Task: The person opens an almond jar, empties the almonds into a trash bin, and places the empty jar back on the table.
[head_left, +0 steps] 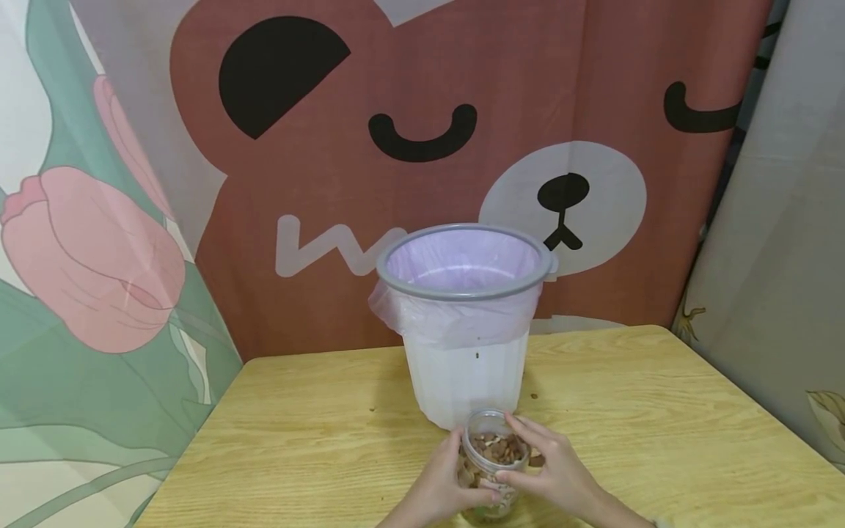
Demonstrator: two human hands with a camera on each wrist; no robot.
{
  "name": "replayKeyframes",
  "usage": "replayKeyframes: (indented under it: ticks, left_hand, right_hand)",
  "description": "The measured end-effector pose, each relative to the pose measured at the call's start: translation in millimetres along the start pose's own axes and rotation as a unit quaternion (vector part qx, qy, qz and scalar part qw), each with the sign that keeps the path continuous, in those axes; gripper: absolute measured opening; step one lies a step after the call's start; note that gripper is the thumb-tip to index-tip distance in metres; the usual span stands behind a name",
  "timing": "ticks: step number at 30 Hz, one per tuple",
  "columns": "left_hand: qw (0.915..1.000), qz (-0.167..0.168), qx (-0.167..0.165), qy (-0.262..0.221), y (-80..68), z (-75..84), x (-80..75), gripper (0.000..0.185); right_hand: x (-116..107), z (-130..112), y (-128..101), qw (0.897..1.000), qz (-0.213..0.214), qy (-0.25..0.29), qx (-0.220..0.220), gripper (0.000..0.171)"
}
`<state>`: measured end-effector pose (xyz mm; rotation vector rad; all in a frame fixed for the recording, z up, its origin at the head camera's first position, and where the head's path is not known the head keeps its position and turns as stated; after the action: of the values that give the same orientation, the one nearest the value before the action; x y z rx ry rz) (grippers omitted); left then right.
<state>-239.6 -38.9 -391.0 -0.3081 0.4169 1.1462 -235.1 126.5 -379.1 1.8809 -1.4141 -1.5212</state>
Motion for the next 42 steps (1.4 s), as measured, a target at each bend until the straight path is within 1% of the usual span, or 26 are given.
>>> replayKeyframes:
  ticks: [4,9,10,12,16,18,22,25,27,30,34,37,40,42]
  left_hand:
    - [0.9999,0.001,0.016,0.005,-0.1,1.7,0.8,0.081]
    - [0.9985,0.0,0.052,0.016,0.4,4.3,0.4,0.083]
    - [0.9979,-0.001,0.063,0.015,0.4,5.3,0.3,0.083]
    - [0.9973,0.002,0.071,0.015,0.6,6.4,-0.4,0.081]
    - [0.9972,0.014,0.071,0.016,0.6,7.1,-1.1,0.08]
    - [0.9971,0.022,0.067,0.027,1.2,5.7,-0.4,0.081]
    - [0.9972,0.013,0.072,0.016,3.7,3.3,4.1,0.087]
    - [0.9979,0.003,0.065,0.001,5.1,1.6,8.0,0.095]
    - [0.998,0.005,0.063,0.004,5.5,1.3,9.8,0.098]
    - [0.997,0.013,0.073,0.019,5.1,2.5,11.2,0.099]
    - [0.9956,0.021,0.083,0.037,4.3,4.8,10.7,0.093]
    - [0.9951,0.023,0.082,0.05,3.7,5.8,9.6,0.091]
    - [0.9943,0.023,0.084,0.062,3.5,6.4,9.2,0.091]
    - [0.9935,0.023,0.088,0.068,3.3,6.8,9.1,0.091]
  right_hand:
    - [-1,-1,-1,1.0,0.017,0.007,-0.008,0.068]
    - [0,-1,-3,0.999,0.036,0.009,-0.012,0.065]
    - [0,-2,-3,0.999,0.039,0.012,-0.012,0.065]
    - [0,-2,-3,0.999,0.042,0.015,-0.01,0.065]
    - [0,-3,-5,0.999,0.039,0.024,-0.001,0.066]
    - [0,-3,-5,0.999,0.037,0.027,0.002,0.066]
    - [1,-2,-7,0.999,0.038,0.036,0.004,0.066]
    - [1,-1,-8,0.998,0.039,0.048,0.011,0.066]
    - [0,-1,-9,0.998,0.041,0.053,0.014,0.066]
    - [0,-2,-10,0.997,0.047,0.054,0.011,0.065]
    - [-1,-4,-9,0.998,0.041,0.039,0.015,0.065]
    - [-1,-4,-8,0.998,0.025,0.02,0.048,0.065]
    - [-1,-5,-7,0.996,0.001,-0.022,0.084,0.068]
    - [-1,-7,-5,0.994,-0.015,-0.057,0.088,0.071]
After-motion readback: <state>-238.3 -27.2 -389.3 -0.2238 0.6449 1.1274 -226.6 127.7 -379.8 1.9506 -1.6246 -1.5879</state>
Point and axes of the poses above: each hand's wrist, its own y-axis towards the middle knuckle, its own x-axis out of the palm, z = x × y, the point moved 4 cm from there along y, towards the middle knuckle, and after that the axes turned 14 degrees about -x, right-handed, at the moved point
